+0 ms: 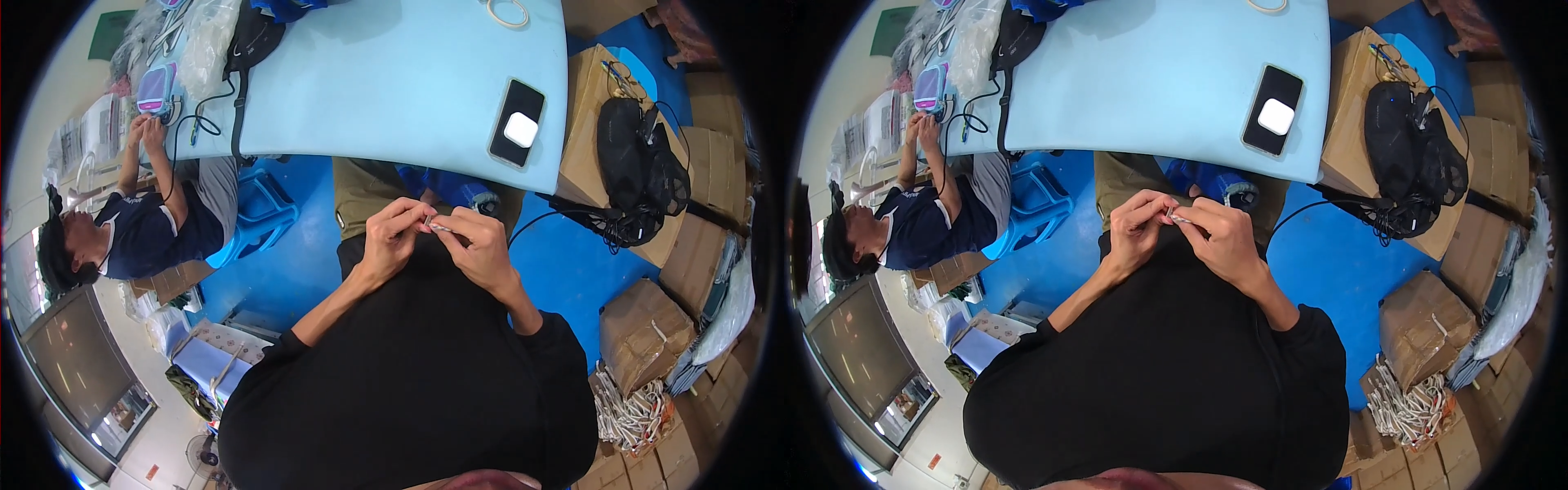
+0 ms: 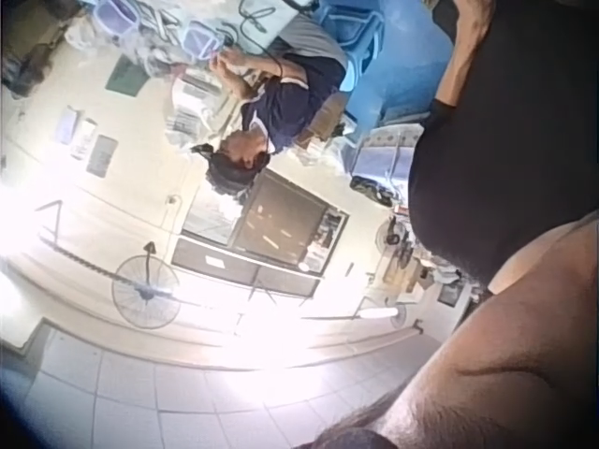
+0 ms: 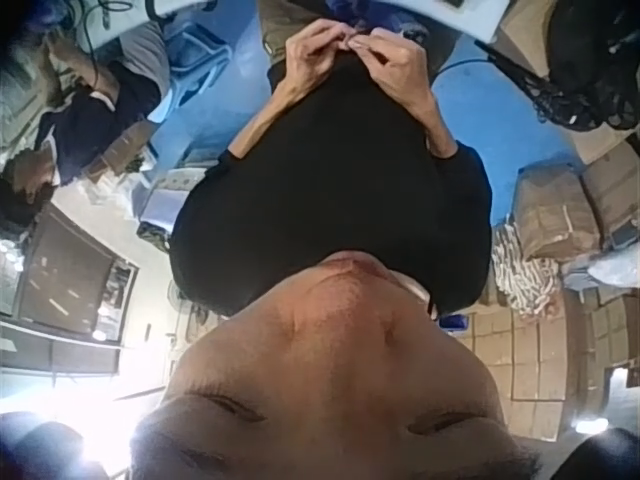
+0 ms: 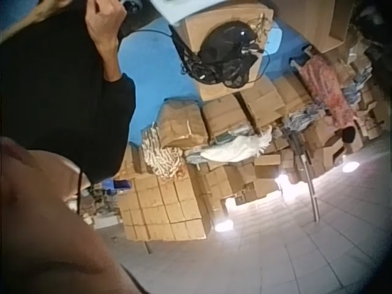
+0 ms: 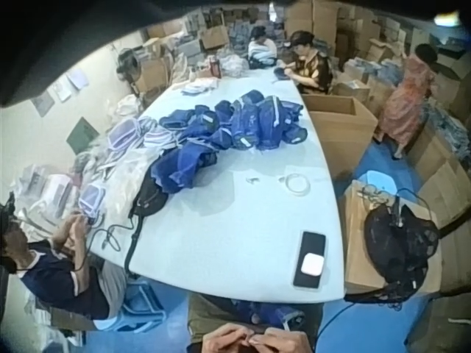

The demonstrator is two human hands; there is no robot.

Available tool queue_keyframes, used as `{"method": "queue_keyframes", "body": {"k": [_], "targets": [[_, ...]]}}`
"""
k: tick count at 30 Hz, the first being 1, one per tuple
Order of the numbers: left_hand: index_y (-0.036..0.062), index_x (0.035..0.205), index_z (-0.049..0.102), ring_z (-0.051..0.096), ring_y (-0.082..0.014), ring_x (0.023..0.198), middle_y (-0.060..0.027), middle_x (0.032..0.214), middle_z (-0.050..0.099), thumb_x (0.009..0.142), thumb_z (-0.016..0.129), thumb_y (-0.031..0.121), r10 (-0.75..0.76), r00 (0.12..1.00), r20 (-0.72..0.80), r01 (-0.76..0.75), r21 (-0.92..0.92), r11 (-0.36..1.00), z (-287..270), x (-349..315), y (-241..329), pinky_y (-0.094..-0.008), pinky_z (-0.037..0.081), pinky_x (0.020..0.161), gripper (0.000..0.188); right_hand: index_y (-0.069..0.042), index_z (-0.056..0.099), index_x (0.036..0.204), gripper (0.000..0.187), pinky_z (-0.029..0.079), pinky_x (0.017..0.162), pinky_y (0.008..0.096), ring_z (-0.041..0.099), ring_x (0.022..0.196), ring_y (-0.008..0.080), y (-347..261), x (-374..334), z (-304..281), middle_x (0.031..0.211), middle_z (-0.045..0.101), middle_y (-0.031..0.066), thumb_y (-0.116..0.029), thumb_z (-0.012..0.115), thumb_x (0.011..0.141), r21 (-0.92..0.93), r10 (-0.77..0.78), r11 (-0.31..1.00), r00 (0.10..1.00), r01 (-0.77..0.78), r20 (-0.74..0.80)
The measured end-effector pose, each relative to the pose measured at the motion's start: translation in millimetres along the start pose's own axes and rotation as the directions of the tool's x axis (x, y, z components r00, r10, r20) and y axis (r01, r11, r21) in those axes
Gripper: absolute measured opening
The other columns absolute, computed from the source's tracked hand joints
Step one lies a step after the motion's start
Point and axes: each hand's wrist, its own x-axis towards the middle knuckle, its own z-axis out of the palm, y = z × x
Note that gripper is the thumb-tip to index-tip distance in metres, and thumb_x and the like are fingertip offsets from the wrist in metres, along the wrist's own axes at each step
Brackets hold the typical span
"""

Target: Assembling mesh products by attaching cords and hardware.

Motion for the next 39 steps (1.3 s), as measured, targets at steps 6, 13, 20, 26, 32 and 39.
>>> {"method": "queue_keyframes", "body": {"k": [6,13,20,26,32,39], "targets": [[-0.004,0.107,0.073,0.07,-0.0134,0.083,-0.0093,0.101,0.069,0.09,0.059,-0.021,0.022,0.999,0.026,-0.024,0.045,0.999,-2.0,-2.9,1.3,-0.0246,0.059,0.075,0.028,0.001,0.079,0.096,0.007,0.036,0.055,0.0262,0.05,0.061,0.0089,9.4,-5.9,11.5,0.071,0.062,0.0046,-0.001,0.077,0.089,0.31,0.199,0.93,0.98,-0.197,0.025],[-0.003,0.11,0.074,0.071,-0.0142,0.084,-0.0091,0.102,0.066,0.09,0.057,-0.022,0.062,0.998,0.024,-0.064,0.079,0.995,-2.5,4.1,-4.0,-0.0249,0.06,0.076,0.033,0.003,0.08,0.098,0.009,0.038,0.058,0.0246,0.049,0.068,0.0038,10.8,-14.4,32.7,0.077,0.063,0.001,-0.003,0.074,0.095,0.448,0.4,0.83,0.915,-0.333,-0.061],[-0.0015,0.112,0.075,0.071,-0.0149,0.084,-0.0091,0.101,0.065,0.088,0.057,-0.024,0.071,0.997,-0.029,-0.07,0.053,0.996,-2.9,12.3,-3.9,-0.0249,0.06,0.075,0.037,0.006,0.076,0.111,0.016,0.04,0.068,0.0198,0.053,0.076,0.0037,20.0,-13.4,34.6,0.094,0.065,-0.0002,-0.001,0.07,0.098,0.67,0.438,0.644,0.896,-0.369,0.073],[-0.0014,0.11,0.075,0.069,-0.014,0.083,-0.0081,0.099,0.064,0.087,0.059,-0.025,0.086,0.995,-0.047,-0.08,0.111,0.991,-5.0,12.7,-3.0,-0.0251,0.059,0.073,0.036,0.004,0.076,0.109,0.015,0.047,0.08,0.0213,0.061,0.086,0.0065,1.9,-3.1,32.2,0.089,0.067,0.0008,0.004,0.068,0.097,0.806,0.569,0.451,0.819,-0.384,0.071],[-0.0016,0.108,0.075,0.068,-0.0129,0.083,-0.0077,0.098,0.064,0.088,0.058,-0.024,0.023,0.999,-0.048,-0.021,0.047,0.999,-2.1,11.4,7.1,-0.0234,0.058,0.073,0.034,0.004,0.075,0.095,0.006,0.053,0.076,0.0215,0.064,0.083,0.0071,17.0,-11.6,35.9,0.092,0.072,0.0038,0.009,0.073,0.091,0.696,0.409,0.671,0.911,-0.256,-0.059],[-0.0013,0.109,0.075,0.068,-0.0144,0.083,-0.0075,0.095,0.066,0.086,0.064,-0.019,0.006,1.0,-0.031,-0.005,0.029,1.0,-10.0,13.4,4.4,-0.0253,0.055,0.073,0.031,0.005,0.076,0.105,0.011,0.051,0.079,0.0218,0.064,0.084,0.0074,11.6,5.5,22.2,0.092,0.071,0.0023,0.003,0.072,0.095,0.763,0.422,0.518,0.891,-0.386,0.164]]}}
